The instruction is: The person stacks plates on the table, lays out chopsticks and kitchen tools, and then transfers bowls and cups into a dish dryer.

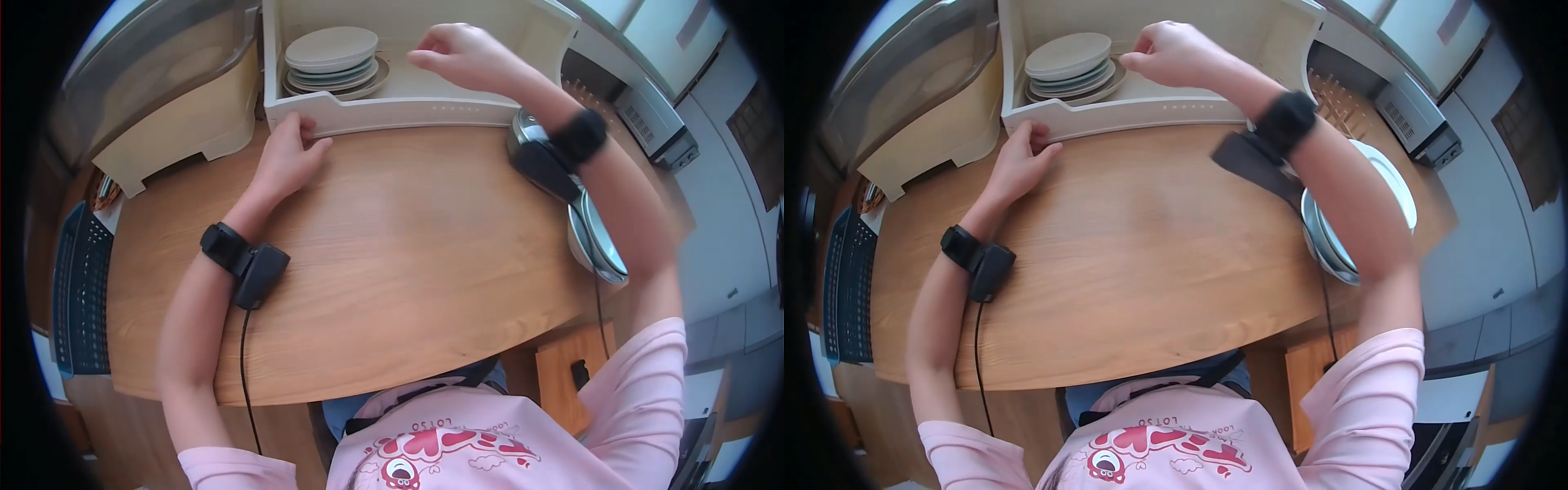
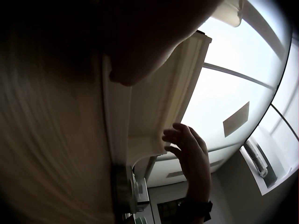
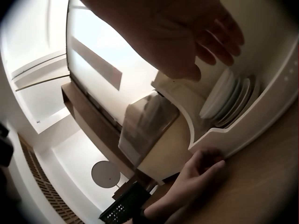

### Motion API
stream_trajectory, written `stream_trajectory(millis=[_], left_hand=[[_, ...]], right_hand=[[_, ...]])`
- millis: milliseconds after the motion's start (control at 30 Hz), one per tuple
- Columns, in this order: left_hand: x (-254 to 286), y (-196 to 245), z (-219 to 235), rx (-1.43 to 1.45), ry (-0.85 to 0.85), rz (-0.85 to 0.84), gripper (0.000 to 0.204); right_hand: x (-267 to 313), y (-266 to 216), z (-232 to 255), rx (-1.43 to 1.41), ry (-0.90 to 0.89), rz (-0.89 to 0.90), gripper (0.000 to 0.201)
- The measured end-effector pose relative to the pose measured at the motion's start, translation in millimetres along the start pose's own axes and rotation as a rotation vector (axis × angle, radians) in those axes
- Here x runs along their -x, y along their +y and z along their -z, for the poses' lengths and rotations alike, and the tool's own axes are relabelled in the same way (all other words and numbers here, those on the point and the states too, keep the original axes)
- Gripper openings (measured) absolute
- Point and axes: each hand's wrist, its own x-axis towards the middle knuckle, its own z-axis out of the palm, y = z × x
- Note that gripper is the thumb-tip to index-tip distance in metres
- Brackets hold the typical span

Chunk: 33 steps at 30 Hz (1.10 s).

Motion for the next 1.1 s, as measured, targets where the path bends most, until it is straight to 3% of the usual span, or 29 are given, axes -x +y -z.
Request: stream_trajectory(millis=[100,167,300,367,500,567,700,900,1100], left_hand=[[-0.2,-4.4,-2.7,0.024,0.02,-0.02,0.038],[-0.1,-5.7,-2.9,0.007,0.035,-0.073,0.038],[1.2,-6.8,-5.7,0.003,0.063,-0.086,0.037],[1.5,-8.0,-8.0,0.009,0.076,-0.089,0.036],[4.5,-8.0,-8.7,0.042,0.114,-0.117,0.035],[4.2,-9.7,-10.1,0.041,0.124,-0.113,0.034],[4.5,-8.0,-9.9,0.079,0.135,-0.097,0.031],[3.5,-8.8,-9.2,0.104,0.136,-0.081,0.027],[2.9,-11.5,-11.6,0.143,0.124,-0.069,0.026]], right_hand=[[-57.1,2.6,-37.9,0.049,-0.015,-0.051,0.056],[-83.0,-2.2,-55.0,-0.126,-0.086,-0.291,0.062],[-108.4,-6.7,-87.5,-0.262,-0.04,-0.404,0.062],[-115.5,-8.8,-98.2,-0.359,-0.055,-0.518,0.045],[-126.4,11.1,-117.3,-0.458,-0.051,-0.446,0.034],[-131.6,13.9,-118.2,-0.638,0.015,-0.585,0.026],[-126.0,5.7,-112.8,-0.746,0.086,-0.667,0.024],[-108.1,13.9,-93.9,-0.821,0.237,-0.539,0.024],[-53.4,18.3,-42.2,-0.907,0.209,-0.485,0.028]])
